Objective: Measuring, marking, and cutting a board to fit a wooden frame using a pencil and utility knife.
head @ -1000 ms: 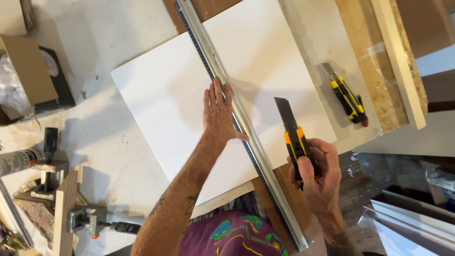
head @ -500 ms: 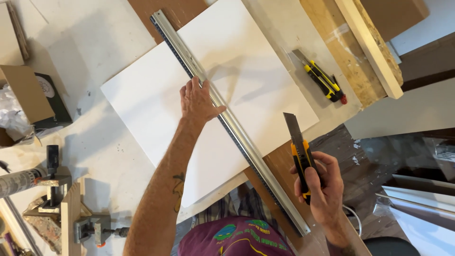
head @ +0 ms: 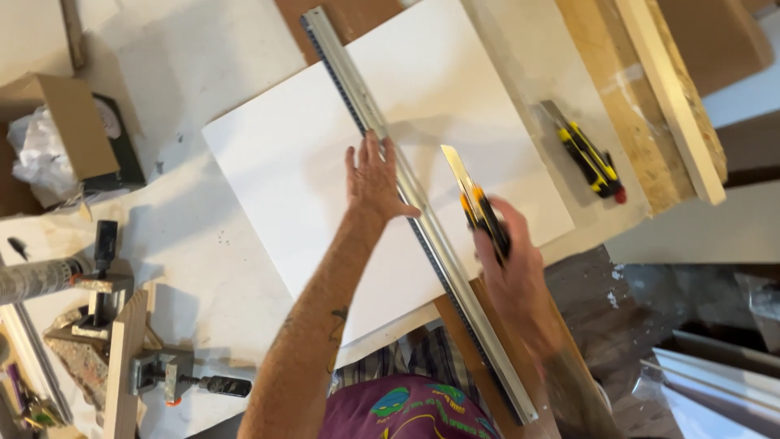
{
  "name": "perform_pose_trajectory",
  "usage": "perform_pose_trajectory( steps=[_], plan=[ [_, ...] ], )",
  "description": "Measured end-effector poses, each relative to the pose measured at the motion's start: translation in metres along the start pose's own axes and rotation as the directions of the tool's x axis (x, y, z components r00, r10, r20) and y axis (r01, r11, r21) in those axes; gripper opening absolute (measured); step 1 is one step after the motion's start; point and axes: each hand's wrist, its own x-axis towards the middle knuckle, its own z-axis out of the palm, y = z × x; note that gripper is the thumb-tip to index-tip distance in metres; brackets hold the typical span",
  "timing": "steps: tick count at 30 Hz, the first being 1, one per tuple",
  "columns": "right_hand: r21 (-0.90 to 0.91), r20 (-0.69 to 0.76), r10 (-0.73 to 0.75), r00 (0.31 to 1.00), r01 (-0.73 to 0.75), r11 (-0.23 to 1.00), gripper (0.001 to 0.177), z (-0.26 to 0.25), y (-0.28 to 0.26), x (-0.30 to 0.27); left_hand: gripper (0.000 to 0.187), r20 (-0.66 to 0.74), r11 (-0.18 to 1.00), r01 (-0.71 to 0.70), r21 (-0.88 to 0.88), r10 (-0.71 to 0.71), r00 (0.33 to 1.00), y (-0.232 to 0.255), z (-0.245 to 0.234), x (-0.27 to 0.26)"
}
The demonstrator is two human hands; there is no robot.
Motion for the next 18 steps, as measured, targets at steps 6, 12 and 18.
perform_pose_trajectory(
  steps=[6,12,18],
  plan=[
    [-0.312,0.193,-0.414,0.89,0.455,0.834,0.055,0.087,0.01,0.125,0.151,0.087,0.996,0.001,0.092,-0.009,0.996,0.005,-0.012,-0.008],
    [-0.442,0.34,-0.39,0.856,0.511,0.737,0.06,0.15,0.02,0.204,0.172,0.021,0.974,0.01,0.228,-0.015,1.0,0.006,0.036,0.013],
    [-0.507,0.361,-0.334,0.871,0.484,0.713,0.063,0.171,0.016,0.224,0.173,0.045,0.984,-0.008,0.181,0.0,0.999,0.003,0.034,0.011]
  ],
)
